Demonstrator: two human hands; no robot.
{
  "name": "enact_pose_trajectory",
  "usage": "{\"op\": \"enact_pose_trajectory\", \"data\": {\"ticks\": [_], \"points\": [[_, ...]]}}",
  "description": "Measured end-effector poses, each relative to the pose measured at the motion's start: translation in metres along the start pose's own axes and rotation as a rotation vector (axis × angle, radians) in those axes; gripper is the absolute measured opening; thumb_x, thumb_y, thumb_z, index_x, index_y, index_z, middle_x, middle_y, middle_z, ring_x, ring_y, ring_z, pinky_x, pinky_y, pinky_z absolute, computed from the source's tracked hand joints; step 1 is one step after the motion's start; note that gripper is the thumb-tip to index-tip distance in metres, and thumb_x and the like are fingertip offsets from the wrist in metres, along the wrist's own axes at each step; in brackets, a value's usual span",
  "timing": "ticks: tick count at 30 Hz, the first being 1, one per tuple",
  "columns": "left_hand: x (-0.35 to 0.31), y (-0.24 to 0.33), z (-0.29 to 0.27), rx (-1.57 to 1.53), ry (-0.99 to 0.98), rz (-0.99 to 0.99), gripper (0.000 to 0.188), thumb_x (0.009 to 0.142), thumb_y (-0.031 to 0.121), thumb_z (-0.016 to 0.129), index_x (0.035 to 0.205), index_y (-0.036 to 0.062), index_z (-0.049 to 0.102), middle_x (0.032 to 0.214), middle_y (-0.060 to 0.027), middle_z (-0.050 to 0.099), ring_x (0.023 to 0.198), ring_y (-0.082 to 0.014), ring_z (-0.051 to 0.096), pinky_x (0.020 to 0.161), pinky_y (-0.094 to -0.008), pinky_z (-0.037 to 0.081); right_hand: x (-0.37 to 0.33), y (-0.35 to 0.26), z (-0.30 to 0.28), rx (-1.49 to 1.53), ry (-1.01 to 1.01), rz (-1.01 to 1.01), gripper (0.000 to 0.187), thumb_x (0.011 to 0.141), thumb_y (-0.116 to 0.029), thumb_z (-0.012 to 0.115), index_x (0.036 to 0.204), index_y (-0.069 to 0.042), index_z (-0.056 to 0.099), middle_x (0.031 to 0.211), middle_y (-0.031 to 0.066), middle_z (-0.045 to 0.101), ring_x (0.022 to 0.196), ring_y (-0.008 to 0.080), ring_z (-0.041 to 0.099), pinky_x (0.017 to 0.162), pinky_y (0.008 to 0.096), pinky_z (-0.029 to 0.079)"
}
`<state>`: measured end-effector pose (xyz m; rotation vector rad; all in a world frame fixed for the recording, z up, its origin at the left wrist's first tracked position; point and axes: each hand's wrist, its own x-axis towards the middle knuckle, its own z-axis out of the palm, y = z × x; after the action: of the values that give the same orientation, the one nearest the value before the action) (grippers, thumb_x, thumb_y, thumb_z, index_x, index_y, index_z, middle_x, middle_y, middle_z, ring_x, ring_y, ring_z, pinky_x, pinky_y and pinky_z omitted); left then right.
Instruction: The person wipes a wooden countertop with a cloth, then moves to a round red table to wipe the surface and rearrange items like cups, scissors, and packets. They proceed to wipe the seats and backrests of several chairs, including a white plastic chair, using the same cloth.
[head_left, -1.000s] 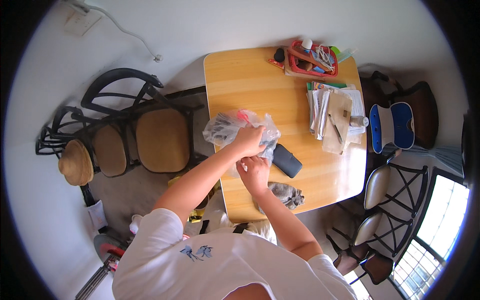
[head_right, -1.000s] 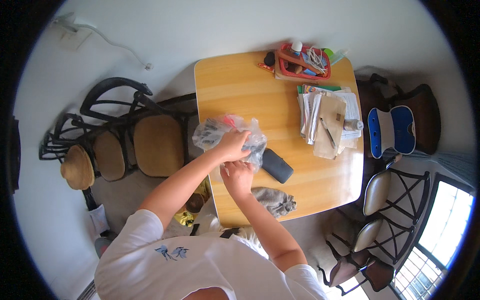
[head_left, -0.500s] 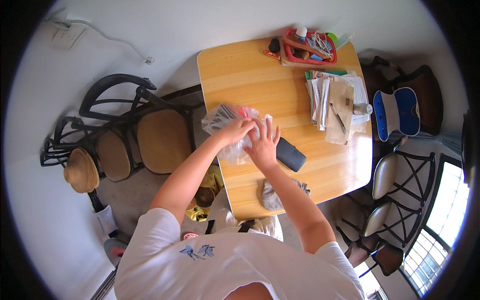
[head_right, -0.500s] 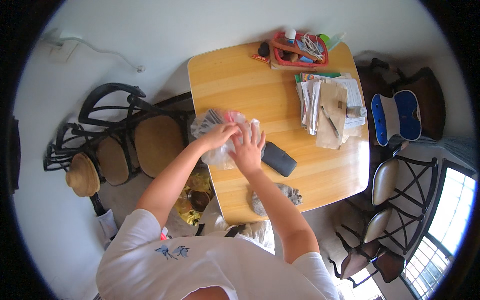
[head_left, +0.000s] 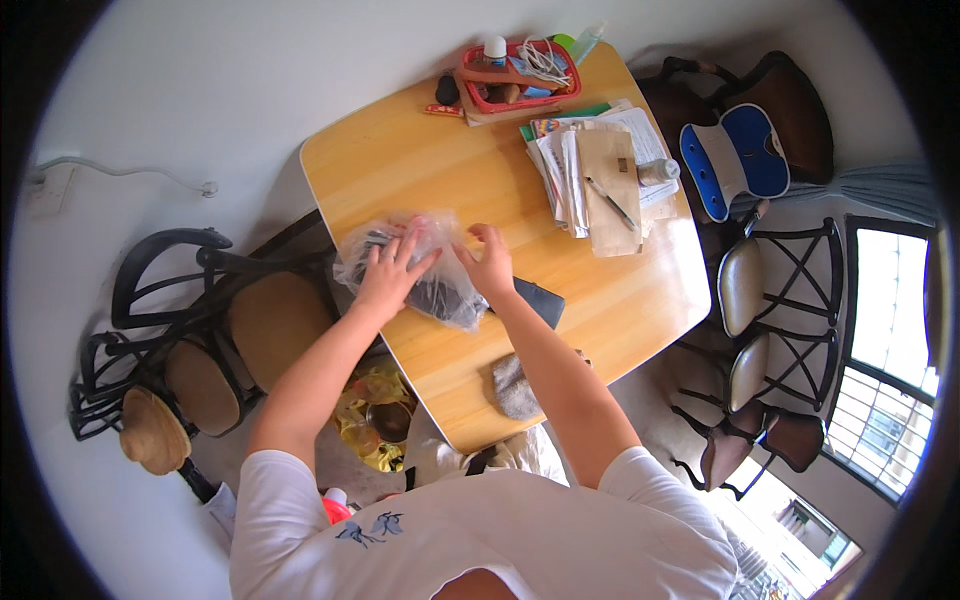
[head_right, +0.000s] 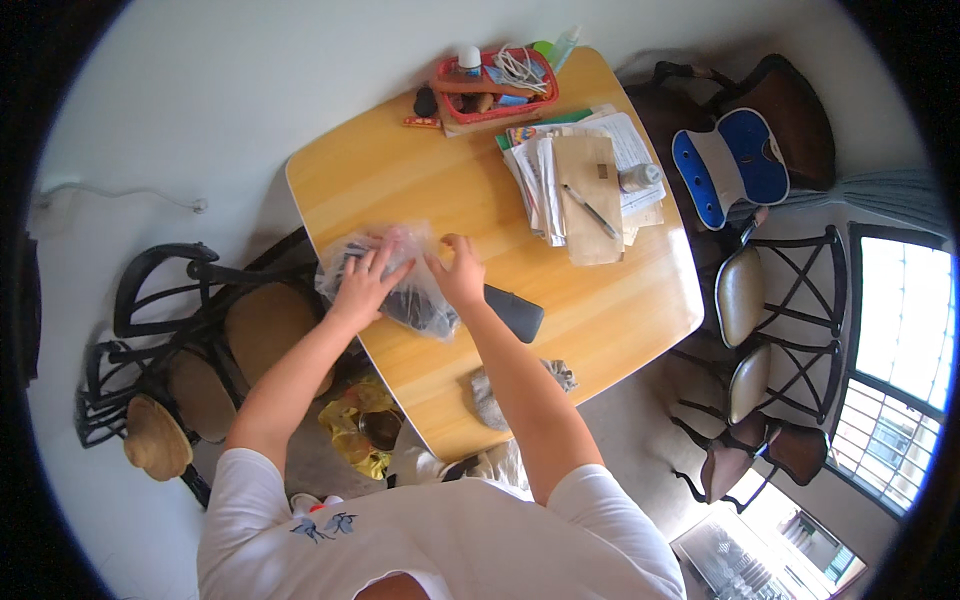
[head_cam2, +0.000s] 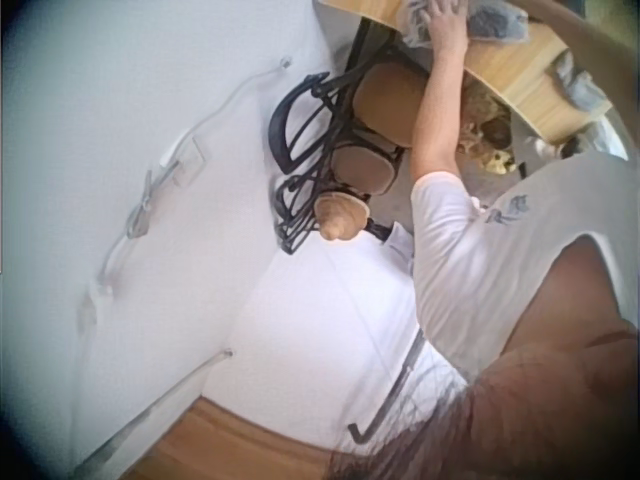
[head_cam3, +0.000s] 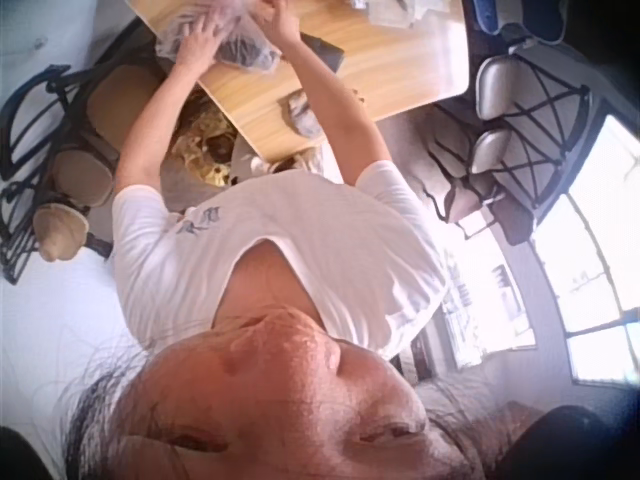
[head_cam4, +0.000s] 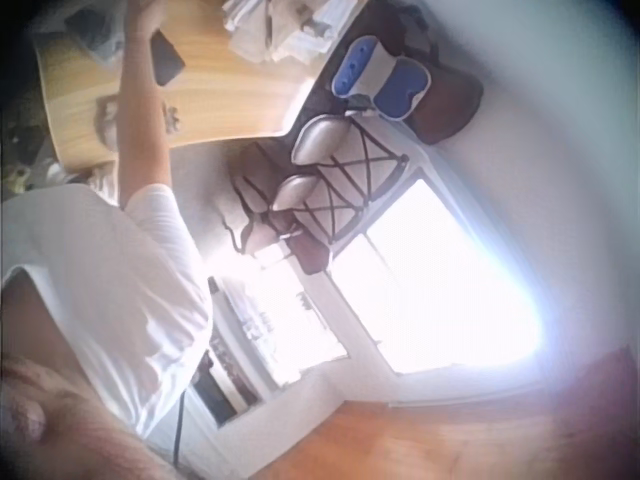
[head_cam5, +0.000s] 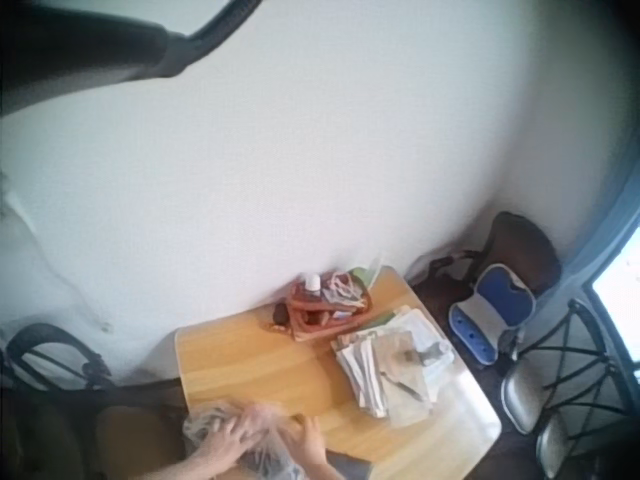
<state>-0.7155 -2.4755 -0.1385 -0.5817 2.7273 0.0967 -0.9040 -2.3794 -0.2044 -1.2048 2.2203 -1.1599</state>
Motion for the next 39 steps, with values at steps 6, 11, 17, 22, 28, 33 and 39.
{"op": "enact_pose_trajectory", "data": {"ticks": [6,11,17,22,28,33,39], "points": [[0.018,-0.002,0.014,-0.082,0.019,-0.038,0.117,0.049,0.045,0.093,0.149,0.0241,0.035,0.130,-0.0158,0.048,0.129,-0.0338,0.045,0.108,-0.0553,0.030,-0.096,0.007,-0.099,-0.408,-0.321,-0.014,0.071,0.071,-0.023,0.082,0.134,-0.012,0.051,0.138,0.0122,0.047,0.135,0.0331,0.039,0.112,0.0512,0.028],[0.010,0.021,0.022,-0.206,0.041,-0.309,0.122,0.049,0.049,0.092,0.150,0.0195,0.031,0.126,-0.0179,0.048,0.124,-0.0365,0.047,0.105,-0.0557,0.033,-0.101,0.032,-0.101,-0.676,-0.363,-0.108,0.086,0.062,-0.017,0.083,0.140,-0.023,0.047,0.141,0.0140,0.043,0.136,0.0333,0.037,0.110,0.0497,0.030],[0.007,0.024,0.026,-0.203,0.002,-0.284,0.123,0.049,0.049,0.091,0.150,0.0135,0.029,0.134,-0.0249,0.045,0.125,-0.0425,0.046,0.108,-0.0568,0.032,-0.070,0.036,-0.119,-0.347,-0.299,0.019,0.088,0.054,-0.022,0.086,0.135,-0.021,0.051,0.129,0.0141,0.051,0.118,0.0374,0.048,0.096,0.0501,0.043],[0.001,0.034,0.030,-0.244,0.131,-0.382,0.120,0.051,0.045,0.092,0.150,0.0147,0.030,0.128,-0.0214,0.047,0.117,-0.0400,0.049,0.104,-0.0534,0.035,0.023,0.011,-0.175,-0.404,0.069,-0.117,0.079,0.056,-0.015,0.082,0.131,-0.018,0.056,0.125,0.0161,0.055,0.111,0.0404,0.053,0.097,0.0499,0.045],[0.005,0.042,0.025,-0.255,0.121,-0.442,0.121,0.050,0.045,0.092,0.150,0.0161,0.030,0.125,-0.0200,0.048,0.114,-0.0390,0.050,0.102,-0.0535,0.036,0.162,0.048,-0.215,-0.527,0.109,-0.288,0.074,0.057,-0.008,0.077,0.128,-0.018,0.057,0.128,0.0149,0.053,0.118,0.0392,0.048,0.102,0.0483,0.041],[0.004,0.040,0.032,-0.308,0.203,-0.437,0.121,0.049,0.045,0.092,0.150,0.0169,0.031,0.123,-0.0196,0.047,0.113,-0.0397,0.050,0.101,-0.0560,0.035,0.165,0.083,-0.201,-0.569,-0.119,-0.157,0.073,0.065,-0.012,0.076,0.135,-0.020,0.053,0.136,0.0160,0.048,0.129,0.0421,0.042,0.113,0.0516,0.030],[-0.001,0.042,0.036,-0.380,0.180,-0.518,0.121,0.048,0.044,0.092,0.149,0.0140,0.032,0.129,-0.0230,0.046,0.121,-0.0415,0.046,0.105,-0.0576,0.032,0.042,0.046,-0.188,-0.462,0.127,-0.319,0.073,0.072,-0.014,0.074,0.140,-0.015,0.049,0.144,0.0187,0.039,0.137,0.0447,0.032,0.115,0.0581,0.023]]}}
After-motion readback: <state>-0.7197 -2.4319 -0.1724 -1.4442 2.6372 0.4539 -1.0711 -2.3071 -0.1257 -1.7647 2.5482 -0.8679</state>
